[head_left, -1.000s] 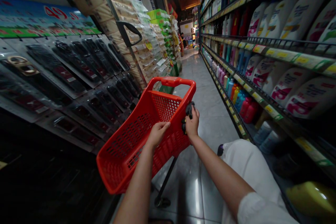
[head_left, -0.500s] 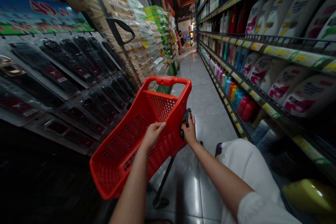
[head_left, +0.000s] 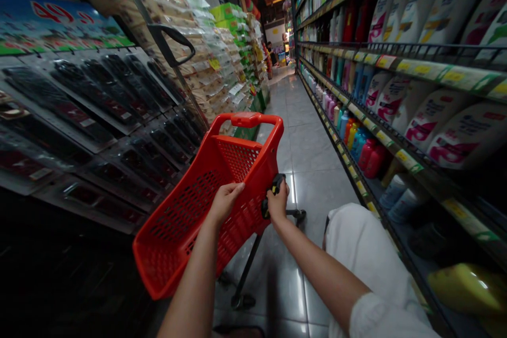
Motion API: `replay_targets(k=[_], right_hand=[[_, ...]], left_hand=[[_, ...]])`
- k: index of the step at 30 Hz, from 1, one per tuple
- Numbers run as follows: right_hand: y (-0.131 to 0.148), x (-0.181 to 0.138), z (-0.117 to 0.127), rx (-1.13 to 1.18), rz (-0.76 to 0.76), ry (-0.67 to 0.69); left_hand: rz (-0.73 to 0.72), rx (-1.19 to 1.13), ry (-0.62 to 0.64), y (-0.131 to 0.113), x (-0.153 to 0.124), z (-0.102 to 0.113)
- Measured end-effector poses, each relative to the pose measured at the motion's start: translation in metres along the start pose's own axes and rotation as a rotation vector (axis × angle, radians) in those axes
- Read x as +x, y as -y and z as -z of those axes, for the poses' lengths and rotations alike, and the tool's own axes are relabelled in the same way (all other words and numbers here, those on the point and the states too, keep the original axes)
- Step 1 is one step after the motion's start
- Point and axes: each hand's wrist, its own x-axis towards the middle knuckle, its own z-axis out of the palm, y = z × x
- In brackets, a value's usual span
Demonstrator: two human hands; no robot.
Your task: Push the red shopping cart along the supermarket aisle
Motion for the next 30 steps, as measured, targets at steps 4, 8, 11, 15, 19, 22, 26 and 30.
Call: replay_targets(k=[4, 8, 11, 15, 19, 22, 26, 30], right_hand=[[0.044, -0.005, -0.002, 0.068, 0.097, 0.052], [0.064, 0.0, 0.001, 0.059, 0.189, 0.087], [0.066, 0.006, 0.004, 0.037, 0.214, 0.089], [0.062, -0.002, 0.007, 0.001, 0.296, 0.139], [0.052, -0.038, 0.012, -0.061, 0.354, 0.227], [0.047, -0.075, 0.017, -0.121, 0.422, 0.34], [0.046, -0.106, 0.026, -0.189, 0.508, 0.467], [0.046, -0.093, 0.033, -0.259, 0.575, 0.51]], left_hand=[[-0.012, -0.021, -0.027, -0.004, 0.006, -0.005], [-0.02, -0.054, -0.018, -0.006, 0.009, -0.011], [-0.026, -0.066, 0.009, -0.006, 0.01, -0.014], [-0.038, -0.059, -0.015, -0.006, 0.01, -0.014], [-0.054, -0.045, -0.021, -0.005, 0.013, -0.013], [-0.042, -0.02, -0.032, -0.003, 0.014, -0.012], [-0.029, -0.016, -0.034, -0.002, 0.014, -0.011], [-0.026, -0.022, -0.03, -0.002, 0.012, -0.011]])
